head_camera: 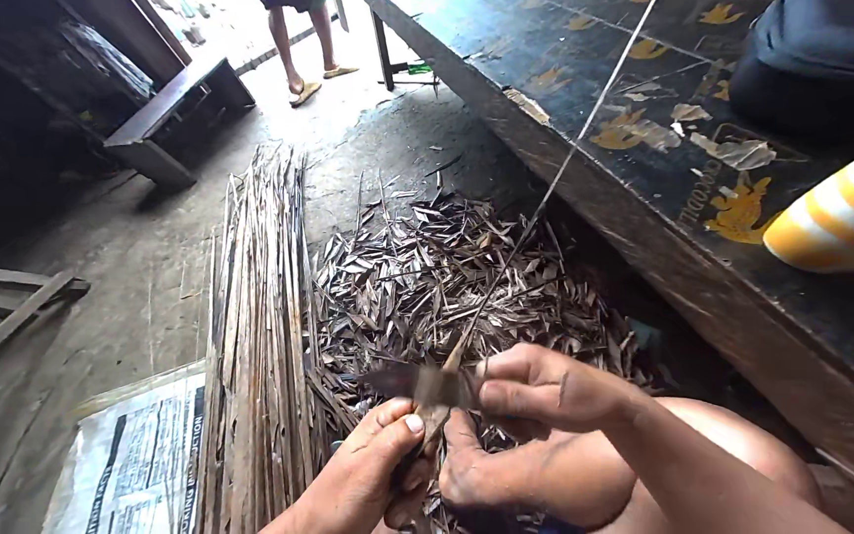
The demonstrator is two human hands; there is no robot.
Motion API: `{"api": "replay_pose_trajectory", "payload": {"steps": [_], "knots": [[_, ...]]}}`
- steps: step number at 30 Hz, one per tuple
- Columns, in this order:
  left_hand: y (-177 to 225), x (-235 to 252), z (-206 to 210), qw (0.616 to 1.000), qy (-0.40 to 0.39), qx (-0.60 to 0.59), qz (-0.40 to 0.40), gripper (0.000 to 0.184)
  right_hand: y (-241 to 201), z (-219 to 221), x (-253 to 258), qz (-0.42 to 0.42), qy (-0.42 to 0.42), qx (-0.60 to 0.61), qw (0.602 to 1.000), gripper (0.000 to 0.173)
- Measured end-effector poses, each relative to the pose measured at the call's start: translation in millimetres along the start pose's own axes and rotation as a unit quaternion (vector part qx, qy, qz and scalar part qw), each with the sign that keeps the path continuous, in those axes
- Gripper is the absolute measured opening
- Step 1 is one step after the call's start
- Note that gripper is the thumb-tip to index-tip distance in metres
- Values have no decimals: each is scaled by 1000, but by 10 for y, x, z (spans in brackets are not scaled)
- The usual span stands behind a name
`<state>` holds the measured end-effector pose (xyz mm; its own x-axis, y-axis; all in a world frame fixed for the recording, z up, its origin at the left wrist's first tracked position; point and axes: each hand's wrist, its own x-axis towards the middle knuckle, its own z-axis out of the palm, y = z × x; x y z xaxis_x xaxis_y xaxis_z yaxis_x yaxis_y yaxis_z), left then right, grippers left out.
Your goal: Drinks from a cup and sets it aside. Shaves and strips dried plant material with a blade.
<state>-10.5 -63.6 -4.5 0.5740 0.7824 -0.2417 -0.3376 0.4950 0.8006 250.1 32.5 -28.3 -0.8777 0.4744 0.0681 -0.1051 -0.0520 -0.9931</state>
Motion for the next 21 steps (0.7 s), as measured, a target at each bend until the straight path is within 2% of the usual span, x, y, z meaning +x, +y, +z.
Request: {"api": "replay_pose_trajectory", "payload": {"steps": [2, 6, 16, 21], "knots": [[-24, -4, 1, 999, 22, 39, 21, 32, 3, 40, 24, 10, -27, -18, 999, 36], [-11, -8, 5, 993, 34, 104, 34, 25, -19, -59, -29, 26, 14, -43, 999, 35], [23, -13, 30, 992, 19, 118, 33, 24, -115, -274, -115, -4, 98, -60, 993, 34], [21, -21, 32, 992, 14, 121, 37, 24, -174, -334, -170, -4, 114, -69, 991, 33]]}}
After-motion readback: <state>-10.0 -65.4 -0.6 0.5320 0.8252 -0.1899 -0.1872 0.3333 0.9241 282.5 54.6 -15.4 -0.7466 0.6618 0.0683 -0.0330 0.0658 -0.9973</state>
